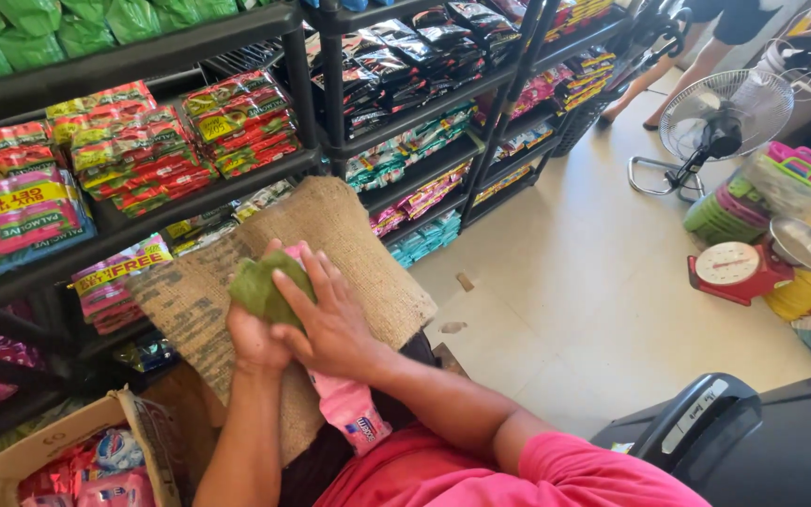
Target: Wiping down individually packaged soap bars with a cloth before stocking.
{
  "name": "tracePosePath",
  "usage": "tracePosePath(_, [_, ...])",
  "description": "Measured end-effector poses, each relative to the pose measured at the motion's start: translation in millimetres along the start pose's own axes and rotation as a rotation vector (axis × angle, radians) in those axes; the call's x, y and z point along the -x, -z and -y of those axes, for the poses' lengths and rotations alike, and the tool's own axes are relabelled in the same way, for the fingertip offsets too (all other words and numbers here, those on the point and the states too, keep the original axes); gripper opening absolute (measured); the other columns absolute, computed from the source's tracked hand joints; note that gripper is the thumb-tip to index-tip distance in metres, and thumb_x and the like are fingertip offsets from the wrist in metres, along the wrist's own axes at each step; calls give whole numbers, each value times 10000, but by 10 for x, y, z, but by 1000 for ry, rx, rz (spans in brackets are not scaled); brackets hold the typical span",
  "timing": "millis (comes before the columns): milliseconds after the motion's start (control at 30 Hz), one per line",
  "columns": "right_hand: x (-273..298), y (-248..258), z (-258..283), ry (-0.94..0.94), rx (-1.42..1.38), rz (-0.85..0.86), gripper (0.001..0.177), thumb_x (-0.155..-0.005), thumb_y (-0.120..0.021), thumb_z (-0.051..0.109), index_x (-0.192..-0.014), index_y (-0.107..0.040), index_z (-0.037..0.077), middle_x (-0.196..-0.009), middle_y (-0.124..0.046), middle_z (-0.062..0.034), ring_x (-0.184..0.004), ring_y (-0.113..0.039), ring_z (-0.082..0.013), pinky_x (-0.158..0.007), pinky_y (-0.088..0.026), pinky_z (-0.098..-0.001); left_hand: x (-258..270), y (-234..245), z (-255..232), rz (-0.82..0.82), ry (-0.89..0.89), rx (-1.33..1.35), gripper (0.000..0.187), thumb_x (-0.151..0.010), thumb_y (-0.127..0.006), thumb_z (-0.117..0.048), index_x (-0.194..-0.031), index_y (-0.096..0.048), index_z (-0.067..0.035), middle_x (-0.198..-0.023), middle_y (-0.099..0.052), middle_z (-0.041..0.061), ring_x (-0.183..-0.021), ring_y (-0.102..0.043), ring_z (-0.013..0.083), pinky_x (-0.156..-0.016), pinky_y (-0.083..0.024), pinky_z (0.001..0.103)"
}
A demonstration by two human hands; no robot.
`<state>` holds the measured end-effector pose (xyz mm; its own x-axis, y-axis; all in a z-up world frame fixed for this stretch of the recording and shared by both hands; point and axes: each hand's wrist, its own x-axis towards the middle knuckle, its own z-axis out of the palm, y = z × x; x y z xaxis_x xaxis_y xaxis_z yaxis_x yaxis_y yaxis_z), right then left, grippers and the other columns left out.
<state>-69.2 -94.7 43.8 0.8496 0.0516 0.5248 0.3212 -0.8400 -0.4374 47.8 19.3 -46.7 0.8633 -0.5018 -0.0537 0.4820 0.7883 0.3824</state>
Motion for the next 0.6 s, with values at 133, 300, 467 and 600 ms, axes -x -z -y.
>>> tracePosePath(133, [-368,-232,-218,-39,95,-69,608,-1010,-536,526,-1534,-496,219,-1626,-373,-205,-1497,-401,-473,-1212,-359,-566,-161,409,32,-76,-37,-25,708,-894,-529,-739,-1455,-584,-309,-1496,-603,38,-1380,-577,279,-1253,-379,523])
tracePosePath(300, [-52,-487,-319,108,41,-116,506,-942,-653,431,-1418,-598,270,-1428,-566,-93,-1298,-583,-405,-1118,-469,-484,158,-342,-25,-42,-97,17,868,-875,-402,-780,-1485,-534,-177,-1532,-548,189,-1404,-533,399,-1211,-411,577])
tracePosePath(467, [380,-183,-194,90,-5,-62,476,-915,-679,428,-1362,-634,273,-1332,-599,-58,-1235,-586,-369,-1073,-478,-460,179,-313,-67,8,-53,22,989,-770,-519,-835,-1539,-477,-215,-1608,-449,224,-1471,-427,472,-1188,-359,641])
tracePosePath(600, [82,-230,-255,46,-2,-17,472,-867,-711,378,-1318,-626,269,-1323,-536,-90,-1197,-567,-390,-1021,-492,-479,159,-343,-36,7,-89,36,1054,-728,-592,-828,-1557,-453,-193,-1588,-455,257,-1444,-448,491,-1187,-384,656])
